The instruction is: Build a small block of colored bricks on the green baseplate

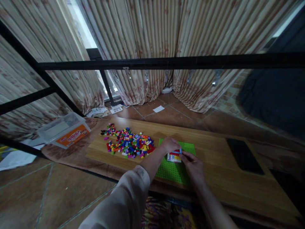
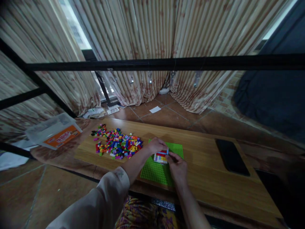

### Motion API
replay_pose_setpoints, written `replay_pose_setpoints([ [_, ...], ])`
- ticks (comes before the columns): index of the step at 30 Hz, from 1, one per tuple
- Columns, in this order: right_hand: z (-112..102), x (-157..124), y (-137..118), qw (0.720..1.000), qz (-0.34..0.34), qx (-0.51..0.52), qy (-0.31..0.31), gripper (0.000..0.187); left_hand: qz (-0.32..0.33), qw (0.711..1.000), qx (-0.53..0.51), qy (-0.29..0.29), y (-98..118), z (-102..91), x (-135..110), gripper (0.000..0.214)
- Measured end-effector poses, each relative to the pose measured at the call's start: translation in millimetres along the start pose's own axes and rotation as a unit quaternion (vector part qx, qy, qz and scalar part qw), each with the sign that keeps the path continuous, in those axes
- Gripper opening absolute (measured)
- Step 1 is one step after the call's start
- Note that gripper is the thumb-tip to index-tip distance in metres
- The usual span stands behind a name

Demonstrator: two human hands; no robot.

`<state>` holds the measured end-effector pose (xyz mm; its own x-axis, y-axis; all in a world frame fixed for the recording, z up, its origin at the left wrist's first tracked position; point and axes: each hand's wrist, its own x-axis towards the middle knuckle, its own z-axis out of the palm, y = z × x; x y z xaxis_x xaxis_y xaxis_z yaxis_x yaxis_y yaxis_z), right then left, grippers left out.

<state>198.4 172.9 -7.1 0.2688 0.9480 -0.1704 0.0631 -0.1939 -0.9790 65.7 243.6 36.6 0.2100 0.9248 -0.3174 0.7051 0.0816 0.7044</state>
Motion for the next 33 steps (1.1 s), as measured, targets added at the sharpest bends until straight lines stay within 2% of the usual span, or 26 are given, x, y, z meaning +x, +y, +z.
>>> replay_pose_setpoints([
  [5,-7,-1,4,1.0,-0.019,-0.007,-0.007,0.043,0.01,1.0,-0.026,0.007,-4,2.2,-4,0.022],
  [14,-4,2,3,0.999,-0.04,-0.008,-0.02,0.043,0.017,0.999,-0.021,0.019,-4,2.4,-5,0.023],
  [21,-13,3,3,0.996,-0.027,-0.071,-0.038,0.043,0.021,1.0,0.006,0.016,-1,0.5,-1,0.022],
  [33,-14,5,-5,0.996,0.005,-0.074,-0.05,0.044,0.037,0.998,0.053,0.01,6,-4.2,-2,0.021],
])
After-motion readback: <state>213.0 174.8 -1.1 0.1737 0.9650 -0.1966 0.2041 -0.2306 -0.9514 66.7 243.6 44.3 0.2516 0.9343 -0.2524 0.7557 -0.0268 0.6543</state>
